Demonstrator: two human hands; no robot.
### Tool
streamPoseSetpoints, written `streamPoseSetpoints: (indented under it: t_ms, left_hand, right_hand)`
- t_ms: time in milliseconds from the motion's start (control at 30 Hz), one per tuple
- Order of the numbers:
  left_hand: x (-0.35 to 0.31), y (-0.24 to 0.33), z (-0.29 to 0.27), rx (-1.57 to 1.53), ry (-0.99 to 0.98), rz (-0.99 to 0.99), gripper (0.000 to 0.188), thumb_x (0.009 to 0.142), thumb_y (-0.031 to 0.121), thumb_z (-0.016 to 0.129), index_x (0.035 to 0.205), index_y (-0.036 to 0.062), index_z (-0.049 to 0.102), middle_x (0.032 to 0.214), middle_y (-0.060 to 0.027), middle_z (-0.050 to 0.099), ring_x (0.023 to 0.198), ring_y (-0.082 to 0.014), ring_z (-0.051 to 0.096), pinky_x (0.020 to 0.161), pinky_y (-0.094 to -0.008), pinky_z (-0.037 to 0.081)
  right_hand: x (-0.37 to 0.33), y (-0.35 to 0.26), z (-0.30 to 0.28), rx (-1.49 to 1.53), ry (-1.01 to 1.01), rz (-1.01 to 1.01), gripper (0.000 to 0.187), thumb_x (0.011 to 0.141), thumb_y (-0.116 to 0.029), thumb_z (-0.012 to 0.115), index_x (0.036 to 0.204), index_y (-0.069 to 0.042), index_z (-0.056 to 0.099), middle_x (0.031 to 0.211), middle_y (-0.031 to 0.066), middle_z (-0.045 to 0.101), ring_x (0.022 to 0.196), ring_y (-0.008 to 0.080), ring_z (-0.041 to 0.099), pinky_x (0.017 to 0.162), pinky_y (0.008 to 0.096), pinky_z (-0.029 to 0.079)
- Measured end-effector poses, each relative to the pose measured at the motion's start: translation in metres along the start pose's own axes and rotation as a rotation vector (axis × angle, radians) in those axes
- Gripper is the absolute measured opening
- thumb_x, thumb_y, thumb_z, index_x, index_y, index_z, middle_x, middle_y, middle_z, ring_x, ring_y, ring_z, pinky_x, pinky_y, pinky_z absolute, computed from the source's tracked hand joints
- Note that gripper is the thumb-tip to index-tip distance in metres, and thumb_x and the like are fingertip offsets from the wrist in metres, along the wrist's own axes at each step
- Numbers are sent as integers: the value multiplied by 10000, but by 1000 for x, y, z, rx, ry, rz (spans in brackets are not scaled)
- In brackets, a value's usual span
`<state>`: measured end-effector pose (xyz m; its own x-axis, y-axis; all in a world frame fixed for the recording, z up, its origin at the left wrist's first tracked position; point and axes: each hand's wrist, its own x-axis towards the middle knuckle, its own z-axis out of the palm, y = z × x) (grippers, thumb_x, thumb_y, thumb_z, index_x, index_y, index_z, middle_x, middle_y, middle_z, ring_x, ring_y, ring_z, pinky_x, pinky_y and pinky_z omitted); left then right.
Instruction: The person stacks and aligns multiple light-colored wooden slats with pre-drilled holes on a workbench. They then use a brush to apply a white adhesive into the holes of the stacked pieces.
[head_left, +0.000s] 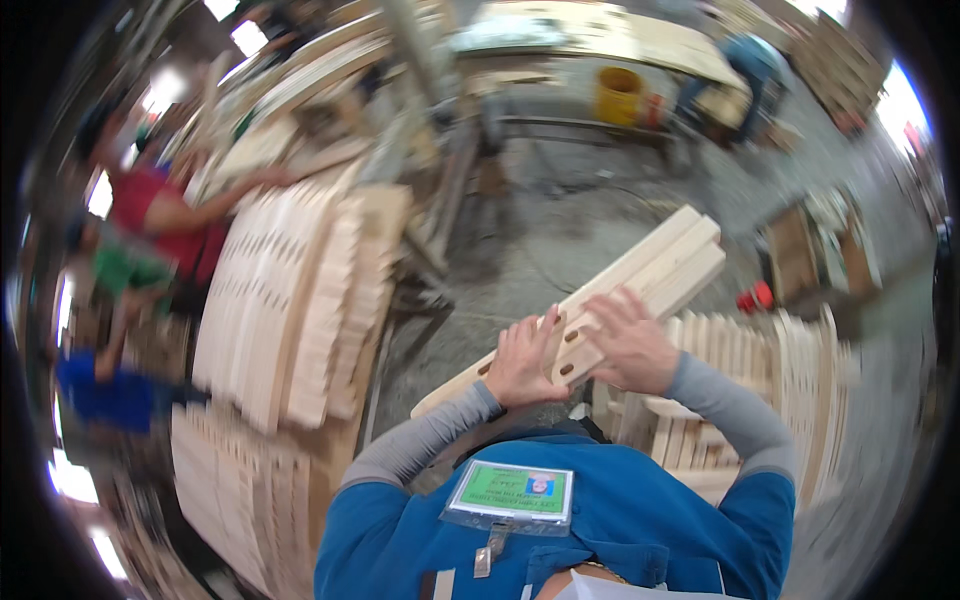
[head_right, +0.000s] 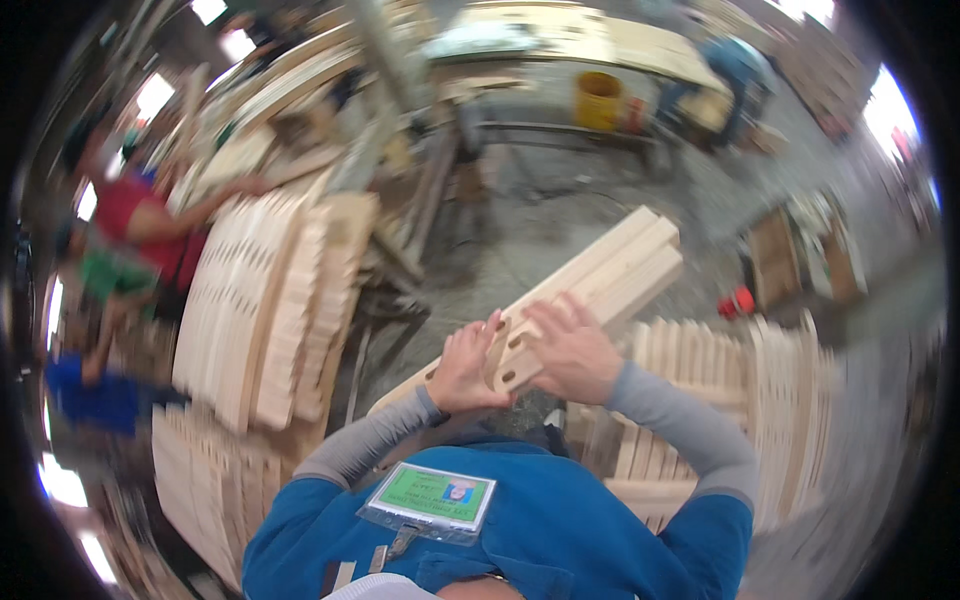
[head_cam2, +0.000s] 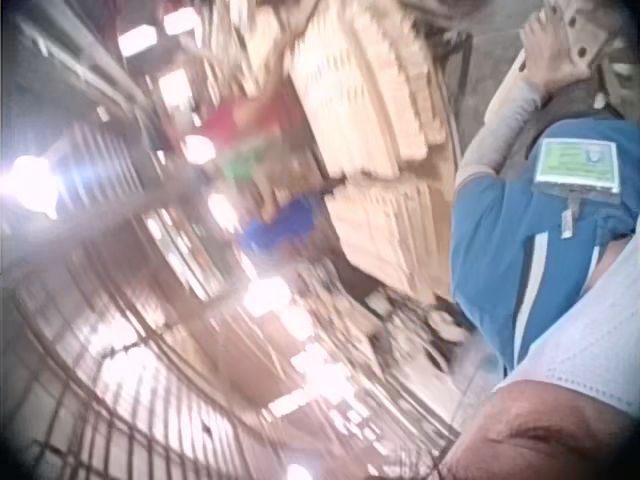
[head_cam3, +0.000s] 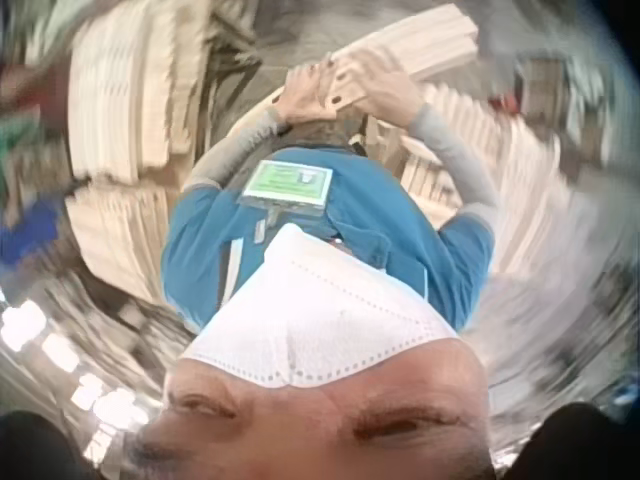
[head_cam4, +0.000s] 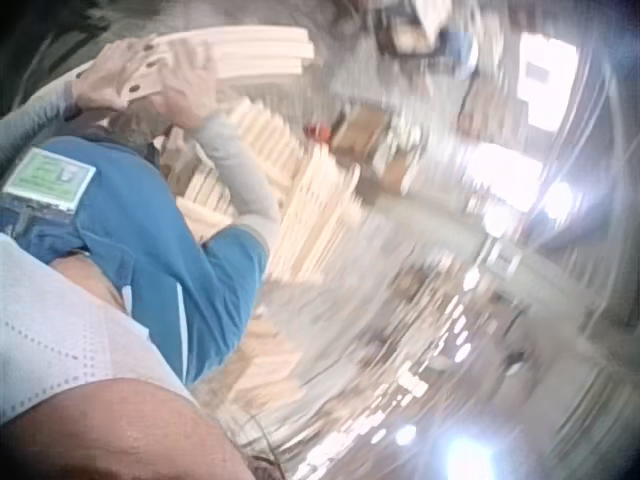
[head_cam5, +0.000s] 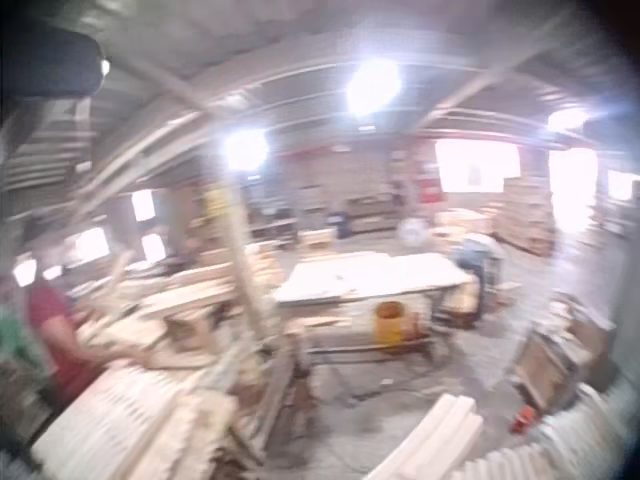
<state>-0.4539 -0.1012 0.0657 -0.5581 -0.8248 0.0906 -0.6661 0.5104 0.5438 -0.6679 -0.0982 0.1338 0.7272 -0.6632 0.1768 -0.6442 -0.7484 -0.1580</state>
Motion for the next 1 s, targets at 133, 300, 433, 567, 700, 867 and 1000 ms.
streamPoseSetpoints:
  t_ms: [133, 300, 433, 567, 700, 867, 1000]
  left_hand:
    - [-65, -67, -81, -124, 295, -205, 1097, 580, 410, 742, 1378, -12, 119, 1212, -185, 403, 1133, -284, 386, 968, -397, 298]
    - [-130, -135, -157, -885, 856, -500, 942, 667, 152, 711, 1361, -50, 107, 1333, -181, 321, 1147, -255, 419, 939, -326, 387]
    - [-174, -244, -206, -840, 1216, -661, 808, 688, 155, 658, 1325, -20, 193, 1042, -163, 504, 842, -216, 550, 717, -303, 482]
    - [-194, -328, -273, -523, 1391, -852, 635, 657, 241, 677, 1171, -39, 434, 934, -140, 543, 787, -221, 537, 684, -322, 453]
    - [-163, -377, -337, -528, 1083, -972, 586, 708, 336, 647, 1141, -21, 481, 985, -112, 548, 842, -234, 531, 760, -351, 437]
    - [-86, -367, -329, 324, 689, -1139, 596, 719, 339, 635, 1161, -22, 462, 1010, -128, 537, 880, -253, 516, 785, -364, 424]
    - [-26, -326, -291, 570, 607, -1233, 604, 728, 342, 625, 1177, -23, 448, 1031, -140, 529, 911, -268, 504, 805, -375, 414]
  right_hand:
    - [58, -16, -15, 179, 220, 65, 449, 673, -201, 694, 1069, -53, 544, 1237, 159, 429, 1174, 355, 368, 995, 446, 274]
    - [74, -22, 31, 331, 218, 155, 442, 680, -121, 693, 1080, -27, 530, 1256, 177, 406, 1154, 369, 388, 956, 433, 329]
    - [69, -21, 43, 286, 187, 271, 431, 695, -121, 685, 1082, -15, 526, 1259, 188, 401, 1157, 366, 389, 953, 427, 334]
    - [36, -2, 55, 276, 218, 442, 425, 707, -118, 677, 1089, -15, 522, 1258, 193, 400, 1155, 367, 390, 958, 419, 332]
    - [-13, 9, 81, 237, 216, 673, 445, 710, -153, 672, 1105, -16, 518, 1256, 206, 398, 1154, 366, 392, 964, 412, 332]
    - [-61, 8, 91, 88, 109, 895, 440, 727, -227, 632, 1104, -26, 525, 1226, 217, 416, 1137, 362, 400, 945, 410, 356]
    - [-123, 7, 93, 47, 82, 1117, 422, 716, -231, 626, 1067, -16, 533, 1186, 210, 437, 1110, 350, 419, 902, 415, 385]
